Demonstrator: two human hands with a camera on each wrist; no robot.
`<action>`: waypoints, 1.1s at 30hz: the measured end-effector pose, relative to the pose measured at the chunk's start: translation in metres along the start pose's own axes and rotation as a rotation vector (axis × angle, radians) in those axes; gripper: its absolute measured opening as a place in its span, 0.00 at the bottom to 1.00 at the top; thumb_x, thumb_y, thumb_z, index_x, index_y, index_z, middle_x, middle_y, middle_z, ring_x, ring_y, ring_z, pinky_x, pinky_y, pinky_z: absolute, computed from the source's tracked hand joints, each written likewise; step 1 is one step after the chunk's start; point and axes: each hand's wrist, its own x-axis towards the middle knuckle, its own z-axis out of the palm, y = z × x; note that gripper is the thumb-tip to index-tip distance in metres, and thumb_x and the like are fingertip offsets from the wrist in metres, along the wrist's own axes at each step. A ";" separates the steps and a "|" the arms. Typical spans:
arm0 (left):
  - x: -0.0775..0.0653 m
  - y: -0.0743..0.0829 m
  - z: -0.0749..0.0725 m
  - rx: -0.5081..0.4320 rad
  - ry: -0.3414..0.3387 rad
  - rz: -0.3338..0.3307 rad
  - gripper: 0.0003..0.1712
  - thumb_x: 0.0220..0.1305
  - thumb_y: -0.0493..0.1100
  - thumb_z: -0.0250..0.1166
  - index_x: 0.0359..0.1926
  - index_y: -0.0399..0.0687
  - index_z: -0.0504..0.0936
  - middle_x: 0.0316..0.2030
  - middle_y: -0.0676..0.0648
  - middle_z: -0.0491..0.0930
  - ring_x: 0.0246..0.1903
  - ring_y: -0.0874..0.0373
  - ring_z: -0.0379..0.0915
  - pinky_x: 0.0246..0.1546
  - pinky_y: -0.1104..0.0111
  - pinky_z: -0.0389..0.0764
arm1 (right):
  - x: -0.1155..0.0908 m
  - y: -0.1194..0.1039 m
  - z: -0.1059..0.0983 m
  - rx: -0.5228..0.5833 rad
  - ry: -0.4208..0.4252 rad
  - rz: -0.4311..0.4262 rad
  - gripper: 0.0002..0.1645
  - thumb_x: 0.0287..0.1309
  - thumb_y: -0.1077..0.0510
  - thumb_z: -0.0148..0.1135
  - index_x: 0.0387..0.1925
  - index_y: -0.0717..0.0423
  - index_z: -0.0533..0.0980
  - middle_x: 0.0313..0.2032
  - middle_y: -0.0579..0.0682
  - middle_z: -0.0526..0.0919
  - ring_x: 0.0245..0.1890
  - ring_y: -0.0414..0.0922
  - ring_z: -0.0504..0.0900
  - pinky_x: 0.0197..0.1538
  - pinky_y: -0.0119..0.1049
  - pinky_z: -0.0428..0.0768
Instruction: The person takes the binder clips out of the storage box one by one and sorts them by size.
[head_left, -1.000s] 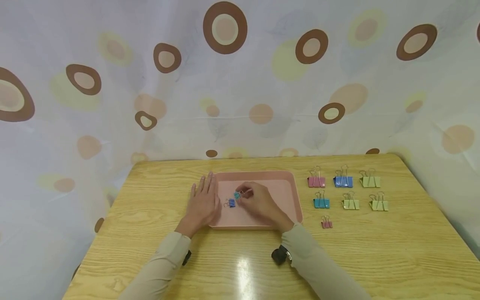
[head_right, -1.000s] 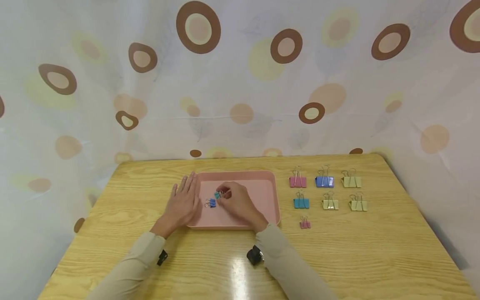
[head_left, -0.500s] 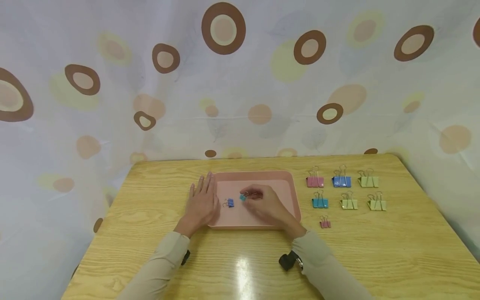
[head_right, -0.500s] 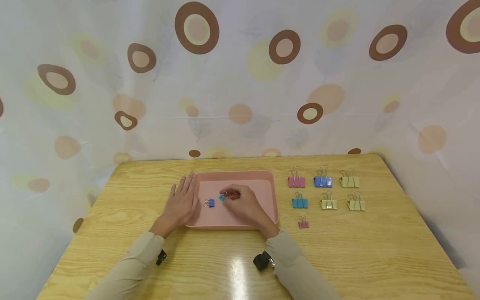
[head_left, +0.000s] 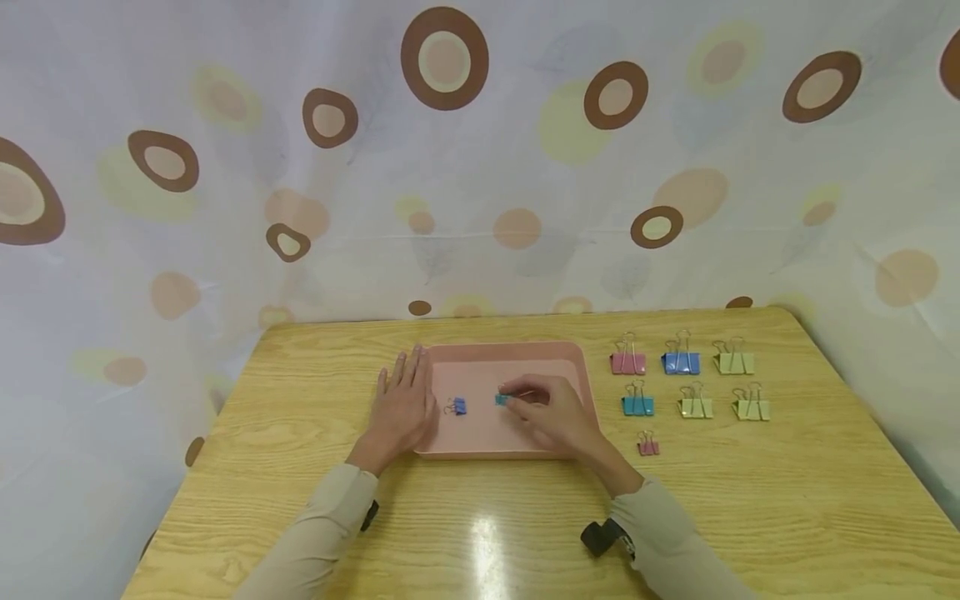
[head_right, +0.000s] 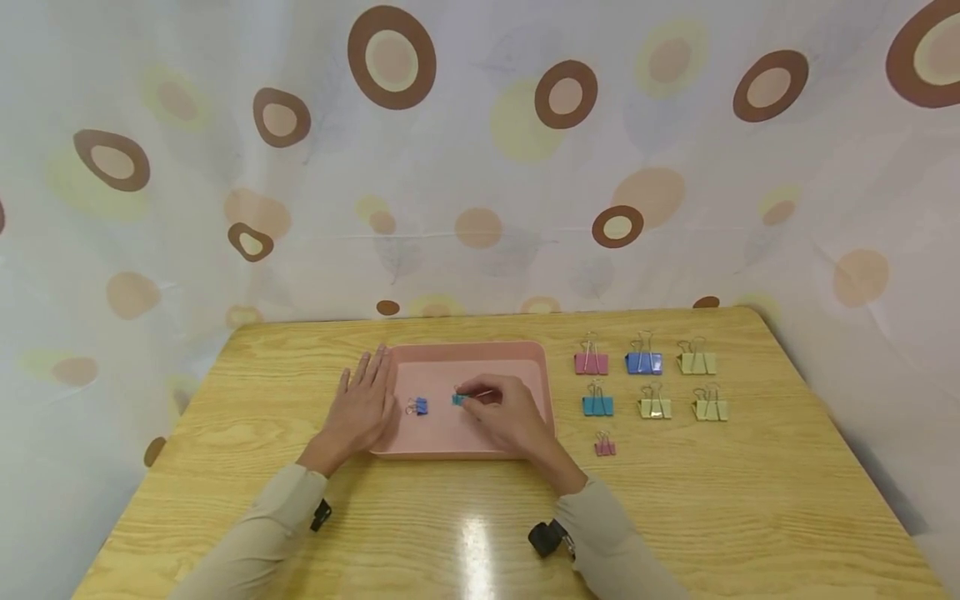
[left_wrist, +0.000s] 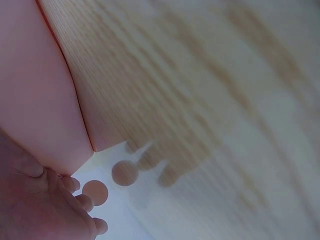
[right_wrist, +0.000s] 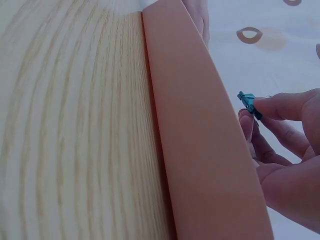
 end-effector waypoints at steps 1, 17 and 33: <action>0.000 0.000 0.000 0.001 -0.001 -0.002 0.36 0.80 0.46 0.38 0.81 0.36 0.45 0.81 0.38 0.43 0.79 0.38 0.40 0.76 0.41 0.45 | -0.001 0.000 -0.002 0.002 0.003 -0.006 0.11 0.67 0.64 0.66 0.49 0.65 0.85 0.47 0.58 0.88 0.45 0.53 0.86 0.47 0.32 0.83; 0.000 0.001 -0.001 0.009 -0.010 -0.003 0.36 0.80 0.46 0.37 0.81 0.36 0.44 0.81 0.38 0.44 0.79 0.38 0.40 0.75 0.40 0.45 | -0.028 0.000 -0.027 -0.012 0.037 -0.059 0.07 0.65 0.65 0.67 0.43 0.63 0.85 0.45 0.57 0.88 0.44 0.54 0.87 0.47 0.34 0.85; 0.000 0.002 -0.002 0.037 -0.023 -0.011 0.36 0.81 0.47 0.38 0.82 0.37 0.43 0.81 0.39 0.43 0.79 0.39 0.41 0.75 0.40 0.46 | -0.057 -0.002 -0.051 0.023 0.030 0.028 0.07 0.67 0.64 0.66 0.44 0.63 0.83 0.46 0.59 0.86 0.46 0.54 0.86 0.43 0.37 0.86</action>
